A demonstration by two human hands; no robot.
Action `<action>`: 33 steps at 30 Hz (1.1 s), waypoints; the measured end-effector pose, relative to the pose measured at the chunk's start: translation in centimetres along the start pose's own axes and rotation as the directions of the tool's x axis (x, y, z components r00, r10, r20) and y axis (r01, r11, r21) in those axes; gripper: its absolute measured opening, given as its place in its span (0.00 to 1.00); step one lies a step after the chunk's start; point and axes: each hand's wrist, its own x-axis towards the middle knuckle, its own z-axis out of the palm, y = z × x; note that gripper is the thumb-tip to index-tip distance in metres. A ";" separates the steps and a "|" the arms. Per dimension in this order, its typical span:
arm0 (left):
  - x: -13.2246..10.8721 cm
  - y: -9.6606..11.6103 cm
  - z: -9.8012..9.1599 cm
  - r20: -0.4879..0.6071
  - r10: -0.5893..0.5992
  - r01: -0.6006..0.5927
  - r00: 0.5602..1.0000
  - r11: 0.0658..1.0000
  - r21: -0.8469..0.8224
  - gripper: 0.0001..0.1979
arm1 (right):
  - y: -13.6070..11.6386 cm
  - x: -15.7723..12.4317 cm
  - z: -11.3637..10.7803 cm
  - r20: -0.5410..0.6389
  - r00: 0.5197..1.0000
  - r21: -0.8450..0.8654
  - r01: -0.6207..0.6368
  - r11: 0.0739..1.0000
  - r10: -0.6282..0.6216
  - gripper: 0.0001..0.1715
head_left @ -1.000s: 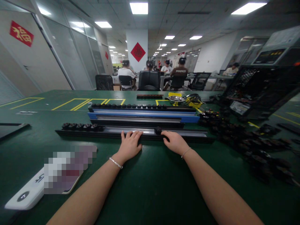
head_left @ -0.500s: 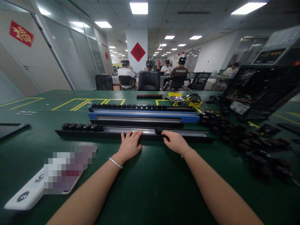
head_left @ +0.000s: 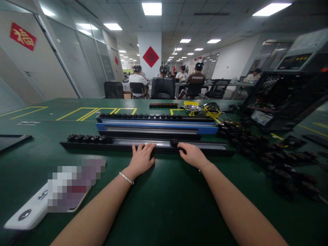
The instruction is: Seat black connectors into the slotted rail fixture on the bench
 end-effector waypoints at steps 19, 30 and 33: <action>0.1 0.2 -0.3 0.033 -0.016 0.016 0.999 1.000 0.010 0.29 | 0.2 -0.4 -0.7 0.011 1.000 -0.015 -0.008 1.000 0.008 0.16; 0.0 0.2 -0.3 0.017 -0.010 0.010 1.000 1.000 0.015 0.29 | 0.5 -0.2 -0.6 0.013 0.999 0.021 -0.043 0.999 0.043 0.13; 0.0 0.1 -0.2 0.015 -0.009 0.009 1.000 1.000 0.009 0.29 | 0.5 -0.2 -0.6 0.012 0.998 0.019 -0.057 0.998 0.057 0.12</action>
